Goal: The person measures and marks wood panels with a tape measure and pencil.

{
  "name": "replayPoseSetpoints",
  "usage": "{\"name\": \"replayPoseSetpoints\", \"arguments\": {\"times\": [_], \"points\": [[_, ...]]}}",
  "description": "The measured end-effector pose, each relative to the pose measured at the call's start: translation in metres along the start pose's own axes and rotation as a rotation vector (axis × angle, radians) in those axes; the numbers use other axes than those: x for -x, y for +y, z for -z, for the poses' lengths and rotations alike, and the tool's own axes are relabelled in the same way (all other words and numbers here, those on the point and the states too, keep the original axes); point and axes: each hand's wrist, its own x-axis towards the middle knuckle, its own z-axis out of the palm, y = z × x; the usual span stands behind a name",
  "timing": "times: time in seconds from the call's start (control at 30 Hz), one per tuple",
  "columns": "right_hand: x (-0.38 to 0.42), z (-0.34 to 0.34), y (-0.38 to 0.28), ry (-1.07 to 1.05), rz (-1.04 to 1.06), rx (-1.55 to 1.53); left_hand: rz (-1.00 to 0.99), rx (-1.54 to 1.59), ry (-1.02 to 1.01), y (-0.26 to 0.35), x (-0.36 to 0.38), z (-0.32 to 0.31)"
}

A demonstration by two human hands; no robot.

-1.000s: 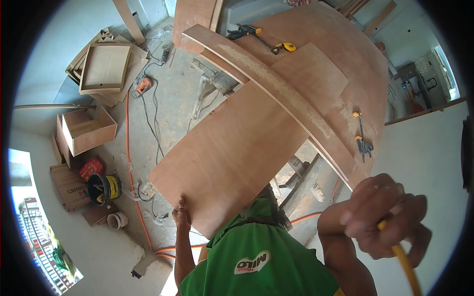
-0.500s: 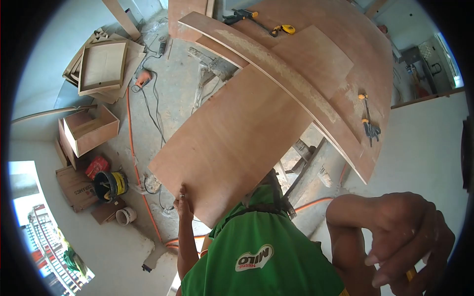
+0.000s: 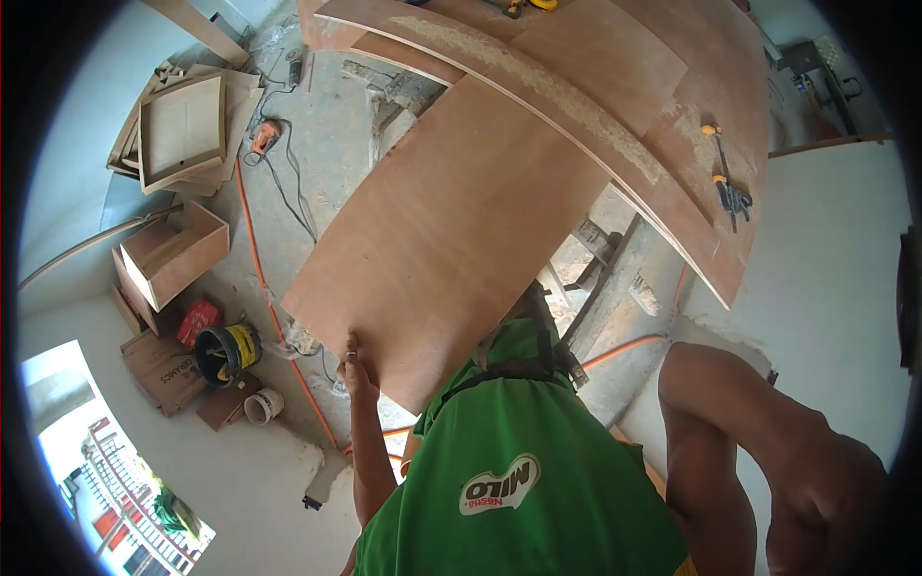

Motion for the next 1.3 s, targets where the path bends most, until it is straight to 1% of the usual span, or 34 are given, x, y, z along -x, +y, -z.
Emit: {"name": "replayPoseSetpoints", "arguments": {"times": [0.07, 0.2, 0.23, 0.27, 0.3, 0.37, 0.4, 0.43, 0.47, 0.5, 0.53, 0.57, 0.6, 0.63, 0.67, 0.7, 0.73, 0.77, 0.8, 0.83, 0.87, 0.93, 1.0, 1.07, 1.1, 1.13, 1.2, 1.23, 1.27, 1.3], "points": [[0.002, 0.003, -0.003, 0.006, 0.022, 0.012, 0.134, 0.134, -0.039, 0.004, 0.002, -0.003], [0.019, 0.023, 0.008, 0.014, 0.129, -0.028, 0.044, 0.088, 0.012, 0.008, 0.001, -0.004], [0.031, 0.038, 0.021, 0.054, 0.13, -0.007, 0.032, 0.067, 0.046, 0.012, 0.008, -0.007], [0.042, 0.057, 0.041, 0.154, 0.106, 0.055, 0.026, 0.049, 0.074, 0.013, 0.012, -0.01], [0.052, 0.076, 0.066, 0.309, 0.047, 0.173, 0.089, 0.072, 0.064, 0.012, 0.008, -0.009], [0.068, 0.103, 0.123, 0.644, -0.167, 0.428, 0.086, 0.092, 0.023, 0.011, 0.009, -0.008], [0.074, 0.104, 0.146, 0.867, -0.352, 0.681, 0.072, 0.106, -0.01, 0.012, 0.009, -0.008], [0.097, 0.124, 0.167, 0.95, -0.575, 0.699, 0.07, 0.105, -0.016, 0.013, 0.008, -0.008], [0.143, 0.149, 0.191, 0.851, -0.626, 0.648, 0.07, 0.12, -0.02, 0.013, 0.008, -0.009], [0.182, 0.161, 0.211, 0.887, -0.781, 0.607, 0.069, 0.136, -0.021, 0.013, 0.01, -0.009], [0.214, 0.16, 0.229, 0.907, -0.888, 0.521, 0.063, 0.141, -0.02, 0.012, 0.01, -0.009], [0.246, 0.158, 0.249, 0.983, -1.024, 0.335, 0.047, 0.131, -0.004, 0.009, 0.008, -0.009], [0.262, 0.142, 0.264, 1.047, -1.154, 0.332, 0.026, 0.122, 0.017, 0.007, 0.006, -0.007], [0.285, 0.139, 0.281, 0.944, -1.274, 0.305, 0.002, 0.065, 0.017, 0.007, 0.007, -0.006], [0.291, 0.128, 0.297, 1.057, -1.382, 0.289, -0.014, 0.07, 0.027, 0.008, 0.011, -0.005], [0.291, 0.12, 0.311, 1.1, -1.409, 0.181, -0.046, 0.039, 0.023, 0.009, 0.014, -0.006], [0.294, 0.12, 0.327, 1.143, -1.435, 0.074, -0.077, 0.009, 0.017, 0.012, 0.015, -0.01], [0.298, 0.124, 0.344, 1.143, -1.432, 0.061, -0.036, -0.041, 0.052, 0.015, 0.014, -0.015], [0.31, 0.132, 0.366, 1.112, -1.401, -0.153, -0.043, -0.047, 0.06, 0.015, 0.012, -0.015], [0.307, 0.135, 0.38, 1.071, -1.36, -0.366, 0.031, -0.07, 0.104, 0.015, 0.008, -0.015], [0.307, 0.135, 0.389, 1.067, -1.365, -0.386, 0.105, -0.095, 0.152, 0.016, 0.005, -0.011], [0.291, 0.125, 0.4, 1.181, -1.157, -0.341, 0.093, -0.148, 0.209, 0.025, 0.015, -0.022], [0.289, 0.13, 0.406, 1.174, -1.17, -0.416, 0.085, -0.193, 0.259, 0.029, 0.013, -0.023], [0.278, 0.139, 0.4, 1.137, -1.017, -0.399, 0.191, -0.161, 0.202, 0.02, 0.001, -0.021], [0.274, 0.144, 0.402, 1.17, -0.968, -0.455, 0.227, -0.152, 0.18, 0.021, 0.0, -0.025], [0.272, 0.141, 0.404, 1.178, -0.969, -0.453, 0.163, -0.178, 0.299, 0.03, 0.013, -0.038], [0.265, 0.134, 0.408, 1.332, -0.944, -0.37, 0.103, -0.203, 0.414, 0.026, 0.013, -0.041], [0.261, 0.134, 0.413, 1.329, -0.943, -0.369, 0.053, -0.156, 0.445, 0.008, -0.006, -0.032], [0.261, 0.132, 0.417, 1.388, -0.999, -0.276, 0.001, -0.114, 0.474, 0.0, -0.018, -0.025], [0.262, 0.13, 0.42, 1.445, -1.051, -0.179, 0.001, -0.113, 0.47, 0.006, -0.016, -0.023]]}}
